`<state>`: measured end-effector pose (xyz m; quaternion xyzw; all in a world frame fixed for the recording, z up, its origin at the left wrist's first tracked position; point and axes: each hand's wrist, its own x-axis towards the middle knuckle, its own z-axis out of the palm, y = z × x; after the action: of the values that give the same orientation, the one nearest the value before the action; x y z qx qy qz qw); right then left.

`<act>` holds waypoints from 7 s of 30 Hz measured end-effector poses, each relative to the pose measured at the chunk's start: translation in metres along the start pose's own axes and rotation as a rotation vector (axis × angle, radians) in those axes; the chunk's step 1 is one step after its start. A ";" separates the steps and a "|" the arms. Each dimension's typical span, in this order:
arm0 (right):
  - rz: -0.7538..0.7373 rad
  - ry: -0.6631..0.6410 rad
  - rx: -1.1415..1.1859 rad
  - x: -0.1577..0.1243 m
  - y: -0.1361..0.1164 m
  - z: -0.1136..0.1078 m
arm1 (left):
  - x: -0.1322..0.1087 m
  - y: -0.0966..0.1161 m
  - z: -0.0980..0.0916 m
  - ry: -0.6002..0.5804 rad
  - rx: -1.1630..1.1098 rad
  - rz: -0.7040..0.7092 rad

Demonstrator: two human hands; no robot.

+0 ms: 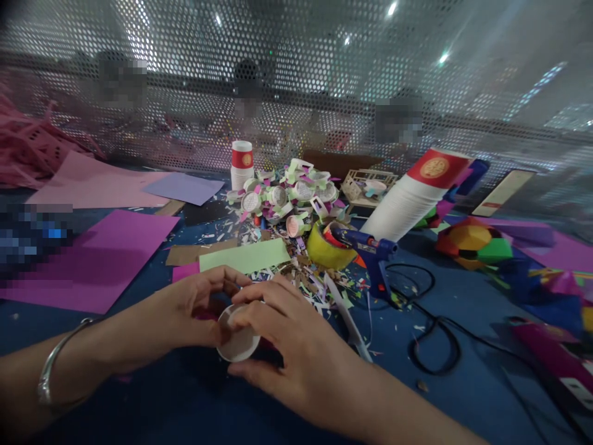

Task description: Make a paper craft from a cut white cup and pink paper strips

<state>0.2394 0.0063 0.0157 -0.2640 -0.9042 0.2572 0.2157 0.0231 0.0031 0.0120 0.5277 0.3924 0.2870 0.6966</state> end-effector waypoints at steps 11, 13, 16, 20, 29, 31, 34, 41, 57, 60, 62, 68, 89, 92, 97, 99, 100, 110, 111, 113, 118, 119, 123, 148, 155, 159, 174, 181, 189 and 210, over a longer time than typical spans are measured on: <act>-0.015 0.050 -0.077 -0.001 0.002 0.001 | -0.002 0.008 -0.009 -0.004 0.220 -0.058; -0.010 0.087 -0.108 -0.001 0.002 0.000 | -0.002 0.008 -0.008 0.008 0.239 -0.037; 0.016 0.162 -0.167 -0.002 0.003 -0.002 | -0.003 0.005 -0.005 0.062 0.264 0.024; 0.010 0.268 -0.234 -0.003 0.003 -0.003 | -0.004 -0.004 -0.004 0.165 0.316 0.134; -0.110 0.272 -0.233 -0.001 0.002 -0.001 | -0.005 -0.004 0.001 0.223 0.430 0.180; -0.123 0.276 -0.219 -0.001 0.002 0.000 | -0.006 -0.002 0.003 0.224 0.459 0.188; -0.137 0.271 -0.202 -0.001 0.003 0.000 | -0.006 0.000 0.004 0.199 0.436 0.179; -0.145 0.276 -0.179 -0.002 0.002 -0.002 | -0.005 0.002 0.008 0.152 0.282 0.100; -0.145 0.298 -0.132 -0.001 0.000 -0.001 | -0.005 0.000 0.005 0.018 0.135 0.099; -0.129 0.310 -0.151 0.000 0.003 0.000 | -0.005 0.000 0.003 0.012 0.116 0.117; -0.119 0.331 -0.178 -0.001 0.004 0.000 | -0.005 0.001 0.001 0.008 0.110 0.126; -0.082 0.489 -0.244 -0.003 0.002 -0.002 | -0.002 -0.001 -0.001 -0.002 0.050 0.116; -0.069 0.480 -0.101 -0.002 0.002 -0.001 | 0.000 -0.011 0.000 -0.055 -0.103 0.133; -0.073 0.477 -0.095 -0.003 0.000 -0.002 | -0.003 -0.011 0.001 -0.085 -0.127 0.086; -0.097 0.463 -0.070 -0.004 0.000 -0.003 | -0.004 -0.011 0.003 -0.091 -0.137 0.076; -0.093 0.470 -0.064 -0.003 0.000 -0.003 | -0.004 -0.012 0.003 -0.101 -0.136 0.072; -0.091 0.473 -0.061 -0.003 0.001 -0.003 | -0.004 -0.012 0.003 -0.109 -0.131 0.070; -0.094 0.439 -0.017 -0.002 0.001 -0.003 | -0.005 -0.011 -0.001 -0.119 -0.065 0.058; -0.097 0.431 -0.008 -0.002 0.001 -0.003 | -0.006 -0.010 -0.001 -0.116 -0.046 0.079; -0.099 0.419 0.003 -0.002 0.001 -0.004 | -0.006 -0.009 -0.001 -0.117 0.011 0.133; -0.121 0.412 0.004 -0.002 0.000 -0.006 | -0.006 -0.007 0.000 -0.106 0.107 0.243; -0.124 0.412 0.004 -0.002 0.000 -0.006 | -0.006 -0.007 0.000 -0.102 0.110 0.254; -0.132 0.411 -0.001 -0.002 -0.002 -0.008 | -0.006 -0.008 0.002 -0.101 0.103 0.305; -0.057 0.231 0.221 -0.004 0.010 -0.006 | 0.000 -0.010 -0.008 -0.319 -0.078 0.007; 0.046 0.094 0.304 -0.004 0.010 -0.006 | 0.000 -0.014 -0.012 -0.413 -0.127 -0.093; 0.103 0.102 0.300 -0.003 0.008 -0.008 | 0.002 -0.011 -0.013 -0.427 -0.186 -0.057; 0.427 0.120 0.637 0.003 0.019 -0.005 | 0.006 0.001 -0.009 -0.055 0.129 0.200; 0.495 0.135 0.781 0.004 0.019 -0.002 | 0.005 -0.002 -0.011 -0.044 0.080 0.134; 0.476 0.146 0.784 0.002 0.018 -0.001 | 0.005 -0.004 -0.012 -0.057 0.031 0.132; 0.463 0.289 0.561 0.003 0.017 0.001 | 0.006 -0.006 -0.013 -0.054 0.154 0.067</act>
<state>0.2428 0.0202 0.0053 -0.4250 -0.6756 0.4966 0.3409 0.0153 0.0125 0.0026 0.6002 0.3767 0.2647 0.6541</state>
